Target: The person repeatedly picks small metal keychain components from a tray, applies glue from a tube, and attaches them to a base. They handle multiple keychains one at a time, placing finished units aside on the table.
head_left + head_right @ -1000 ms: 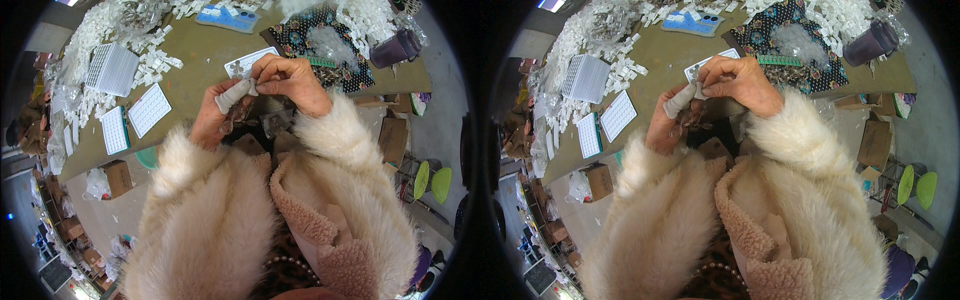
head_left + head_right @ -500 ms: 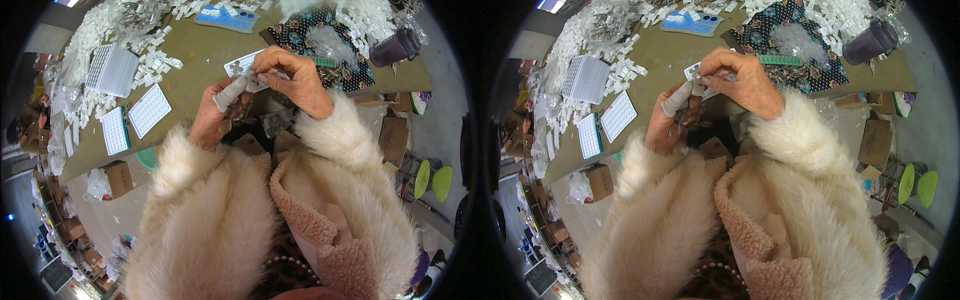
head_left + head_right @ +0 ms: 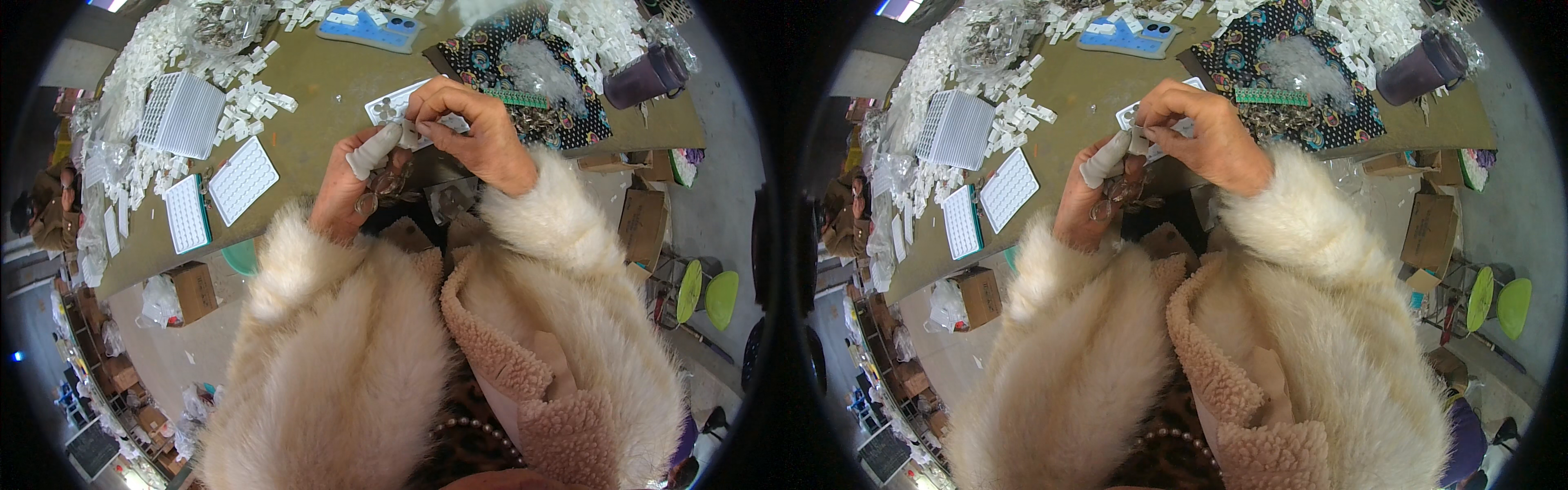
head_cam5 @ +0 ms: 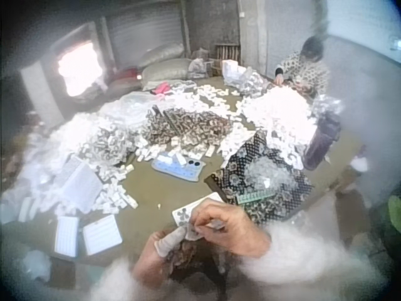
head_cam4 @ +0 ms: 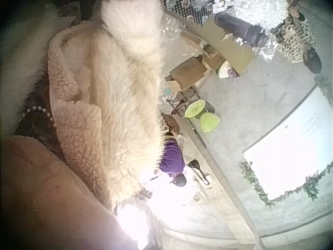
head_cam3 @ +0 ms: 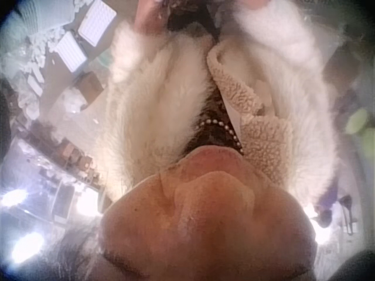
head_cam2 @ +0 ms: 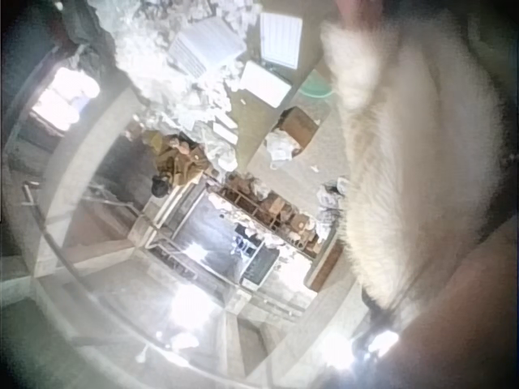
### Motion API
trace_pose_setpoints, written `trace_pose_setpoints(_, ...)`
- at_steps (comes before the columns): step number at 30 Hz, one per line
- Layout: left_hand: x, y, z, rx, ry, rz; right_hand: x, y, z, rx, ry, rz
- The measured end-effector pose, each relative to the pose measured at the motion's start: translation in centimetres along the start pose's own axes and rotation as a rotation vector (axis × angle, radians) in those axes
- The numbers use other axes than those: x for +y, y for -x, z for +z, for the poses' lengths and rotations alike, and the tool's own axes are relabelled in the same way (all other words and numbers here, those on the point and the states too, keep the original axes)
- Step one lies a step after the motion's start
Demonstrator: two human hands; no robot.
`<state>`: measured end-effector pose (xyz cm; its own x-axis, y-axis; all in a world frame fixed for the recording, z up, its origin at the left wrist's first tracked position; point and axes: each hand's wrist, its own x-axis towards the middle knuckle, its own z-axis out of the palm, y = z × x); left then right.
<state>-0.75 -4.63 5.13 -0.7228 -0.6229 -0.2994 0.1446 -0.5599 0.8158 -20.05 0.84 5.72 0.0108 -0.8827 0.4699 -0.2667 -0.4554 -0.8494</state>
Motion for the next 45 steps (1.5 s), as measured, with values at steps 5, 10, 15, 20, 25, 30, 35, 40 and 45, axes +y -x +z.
trace_pose_setpoints(5, -0.6, 0.0, -0.2, -0.005, -0.071, 0.045, 0.7, 0.3, 2.1, 0.100, 0.114, -0.079)
trace_pose_setpoints(10, -1.5, 0.1, -1.1, 0.034, 0.008, 0.005, 1.4, 1.0, 3.1, 0.067, 0.085, 0.007)
trace_pose_setpoints(15, -2.0, 0.4, -1.7, 0.062, 0.099, -0.074, 1.5, 1.4, 3.4, 0.008, 0.064, -0.062)
trace_pose_setpoints(20, -0.8, -0.4, -3.2, -0.048, 0.369, 0.101, 2.8, 1.0, -0.9, 0.032, 0.654, -0.140)
trace_pose_setpoints(25, -0.2, -0.2, -4.6, -0.004, 0.557, 0.143, 4.3, 2.1, -6.3, 0.026, 1.278, 0.090)
trace_pose_setpoints(30, 0.1, -0.1, -4.3, 0.148, 0.384, 0.114, 4.5, 2.8, -8.2, -0.092, 1.285, 0.271)
trace_pose_setpoints(35, 1.7, 0.2, -3.6, 0.208, 0.248, 0.117, 4.1, 2.9, -8.8, -0.066, 1.140, 0.249)
trace_pose_setpoints(40, 6.7, -1.8, -4.2, 0.513, 0.060, 0.362, 3.0, 3.2, -8.8, 0.102, 0.922, 0.056)
trace_pose_setpoints(45, 18.0, -6.6, -10.1, 0.556, -0.037, 0.900, 1.2, 3.4, -8.3, 0.299, 0.783, -0.057)
